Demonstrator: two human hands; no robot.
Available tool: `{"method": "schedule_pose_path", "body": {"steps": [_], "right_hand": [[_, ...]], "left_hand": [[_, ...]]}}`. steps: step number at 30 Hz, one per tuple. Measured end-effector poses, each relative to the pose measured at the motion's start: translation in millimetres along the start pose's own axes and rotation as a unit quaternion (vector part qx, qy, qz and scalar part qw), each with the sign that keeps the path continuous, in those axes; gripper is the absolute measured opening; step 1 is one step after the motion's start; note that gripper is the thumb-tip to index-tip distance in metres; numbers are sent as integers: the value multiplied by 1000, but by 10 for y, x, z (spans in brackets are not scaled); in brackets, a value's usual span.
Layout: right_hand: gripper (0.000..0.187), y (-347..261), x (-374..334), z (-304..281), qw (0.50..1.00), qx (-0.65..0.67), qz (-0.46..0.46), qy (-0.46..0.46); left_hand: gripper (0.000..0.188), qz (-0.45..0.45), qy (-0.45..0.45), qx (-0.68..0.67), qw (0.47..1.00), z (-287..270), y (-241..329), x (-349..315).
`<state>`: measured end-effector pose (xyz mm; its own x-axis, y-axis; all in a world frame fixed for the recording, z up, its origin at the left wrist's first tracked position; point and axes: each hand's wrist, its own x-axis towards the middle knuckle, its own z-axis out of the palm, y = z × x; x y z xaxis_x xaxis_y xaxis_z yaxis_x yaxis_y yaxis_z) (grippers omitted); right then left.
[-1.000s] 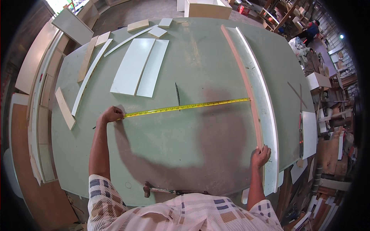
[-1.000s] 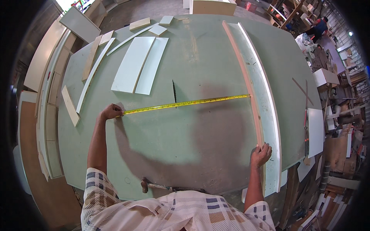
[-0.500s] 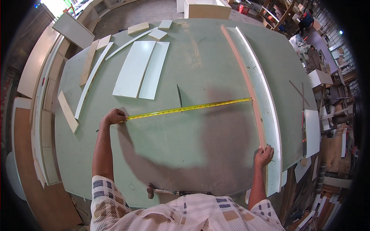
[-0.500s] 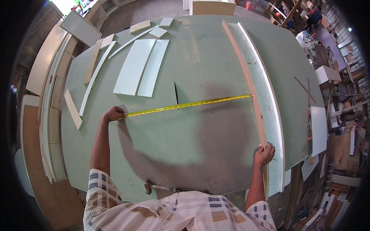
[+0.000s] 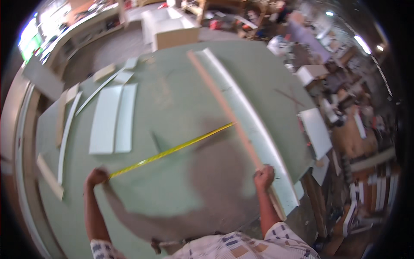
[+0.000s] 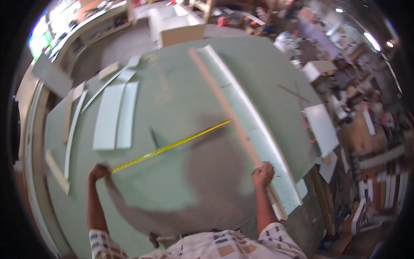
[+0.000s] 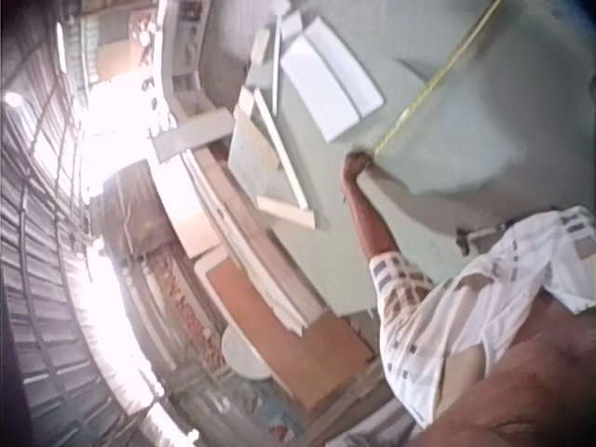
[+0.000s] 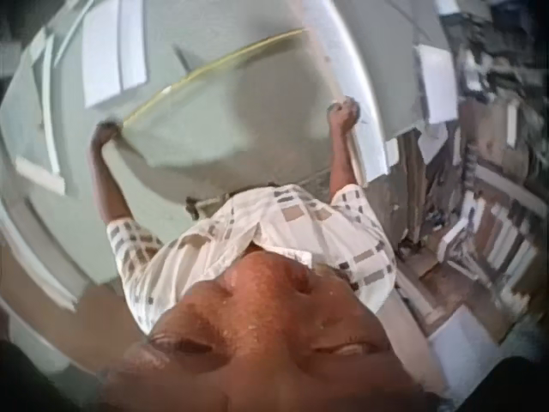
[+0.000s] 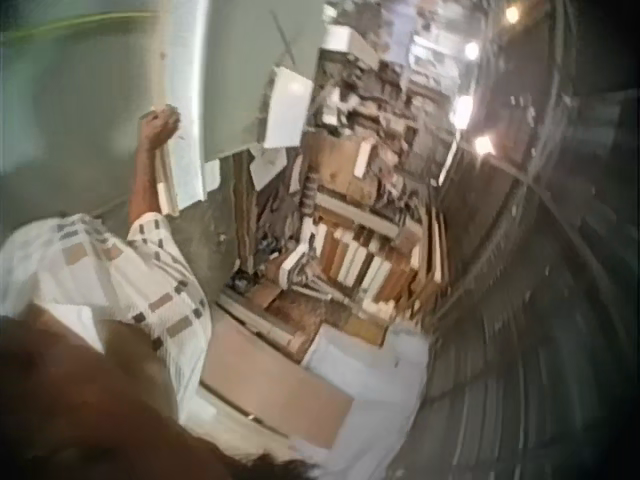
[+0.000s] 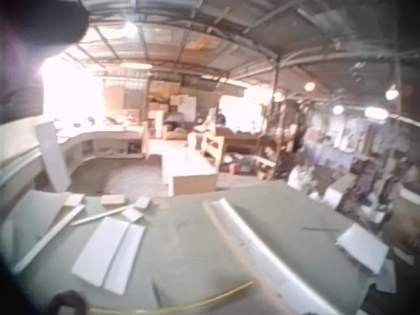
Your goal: The person hammers pieces of wood together to form a structure, measures wood with a tape measure, and hammers a white board into place.
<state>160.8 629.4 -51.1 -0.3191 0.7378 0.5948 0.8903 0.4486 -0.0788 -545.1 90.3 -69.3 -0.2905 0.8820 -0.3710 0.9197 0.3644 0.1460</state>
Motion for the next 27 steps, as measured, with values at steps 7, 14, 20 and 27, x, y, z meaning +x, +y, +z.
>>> {"method": "schedule_pose_path", "body": {"steps": [7, 14, 20, 27], "right_hand": [[39, -1, 221, -508, 994, 50, 67, -77], [37, -8, 260, -501, 993, 64, 67, -71], [40, -76, 263, -500, 991, 41, 77, -106], [40, -80, 276, -542, 990, 48, 69, -111]], "left_hand": [[20, -219, 5, -345, 913, -349, 759, 234], [22, -230, 11, -323, 918, -656, 1044, 245], [26, -259, 12, -303, 917, -514, 873, 204], [31, -272, 54, -280, 919, -332, 984, 55]]}}
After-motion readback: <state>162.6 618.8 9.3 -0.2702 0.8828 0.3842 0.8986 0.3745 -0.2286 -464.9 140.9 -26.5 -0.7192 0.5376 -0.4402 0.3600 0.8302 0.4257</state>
